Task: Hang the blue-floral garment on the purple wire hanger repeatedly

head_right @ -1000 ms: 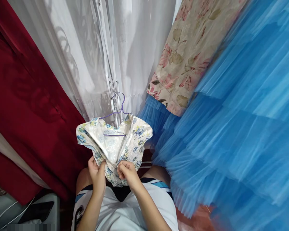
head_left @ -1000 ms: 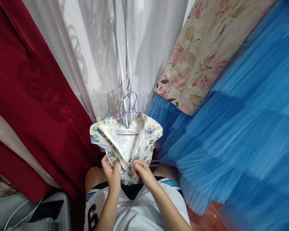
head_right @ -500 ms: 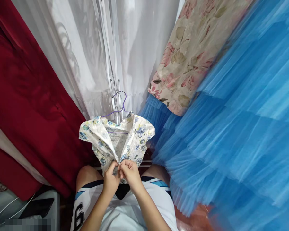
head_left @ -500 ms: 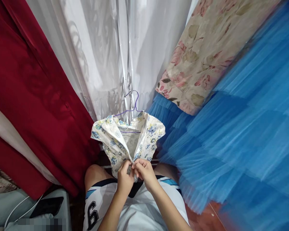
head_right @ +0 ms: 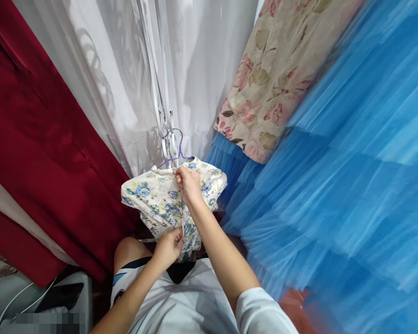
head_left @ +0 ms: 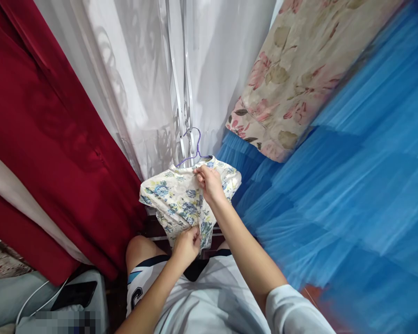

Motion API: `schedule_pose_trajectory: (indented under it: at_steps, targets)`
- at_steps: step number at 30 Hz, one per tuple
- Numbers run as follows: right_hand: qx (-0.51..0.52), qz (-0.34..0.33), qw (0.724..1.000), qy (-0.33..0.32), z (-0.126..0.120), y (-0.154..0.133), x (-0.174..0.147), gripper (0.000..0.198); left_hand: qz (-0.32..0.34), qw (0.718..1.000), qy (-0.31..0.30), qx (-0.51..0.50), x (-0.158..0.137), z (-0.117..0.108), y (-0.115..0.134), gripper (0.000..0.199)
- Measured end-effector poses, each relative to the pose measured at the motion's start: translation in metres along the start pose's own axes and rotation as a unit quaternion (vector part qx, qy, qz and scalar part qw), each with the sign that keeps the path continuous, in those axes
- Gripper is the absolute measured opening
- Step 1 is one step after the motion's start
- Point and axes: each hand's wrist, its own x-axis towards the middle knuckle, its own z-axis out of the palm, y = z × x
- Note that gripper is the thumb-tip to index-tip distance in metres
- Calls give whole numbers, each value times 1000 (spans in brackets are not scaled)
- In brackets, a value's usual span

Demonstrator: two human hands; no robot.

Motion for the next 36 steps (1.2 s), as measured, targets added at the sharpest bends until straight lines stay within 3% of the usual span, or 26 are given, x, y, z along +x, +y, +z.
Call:
schedule_pose_trajectory:
  at_steps: [3, 5, 7, 9, 11, 17, 21, 24, 27, 29, 31, 33, 36]
  targets:
    - [-31, -27, 999, 1, -5, 6, -12, 11, 22, 995, 59, -77, 20, -27, 12, 5]
    - [-50, -43, 998, -8, -9, 8, -19, 11, 66, 979, 171, -91, 40, -58, 31, 16]
    - [-69, -59, 996, -25, -12, 8, -24, 13, 150, 953, 261, -34, 64, -92, 54, 29]
    - [-88, -78, 992, -40, -13, 9, -25, 14, 220, 938, 263, 51, 88, -119, 73, 32]
    - [-100, -93, 990, -44, -13, 13, -25, 15, 260, 930, 231, 116, 107, -134, 84, 21]
    - [-93, -120, 988, -15, -14, 28, -18, 17, 281, 926, 192, 161, 127, -126, 85, 18]
    - [-108, -117, 987, -40, -16, 32, -13, 21, 280, 927, 214, 132, 127, -122, 89, 17]
    - [-152, -111, 981, -46, -26, 42, -12, 24, 286, 917, 266, 85, 130, -137, 90, 16]
    - [-192, -79, 977, -57, -45, 56, -20, 27, 268, 901, 338, 32, 132, -167, 70, 18]
    - [-198, -56, 976, -67, -57, 64, -30, 28, 225, 905, 362, -2, 130, -187, 39, 20]
    - [-194, -42, 977, -78, -65, 70, -41, 29, 166, 920, 347, -69, 124, -201, 0, 25]
    - [-190, -31, 977, -95, -68, 74, -49, 29, 98, 922, 331, -174, 113, -202, -40, 32]
    - [-184, -20, 977, -107, -70, 81, -56, 28, 22, 906, 302, -297, 91, -178, -83, 39]
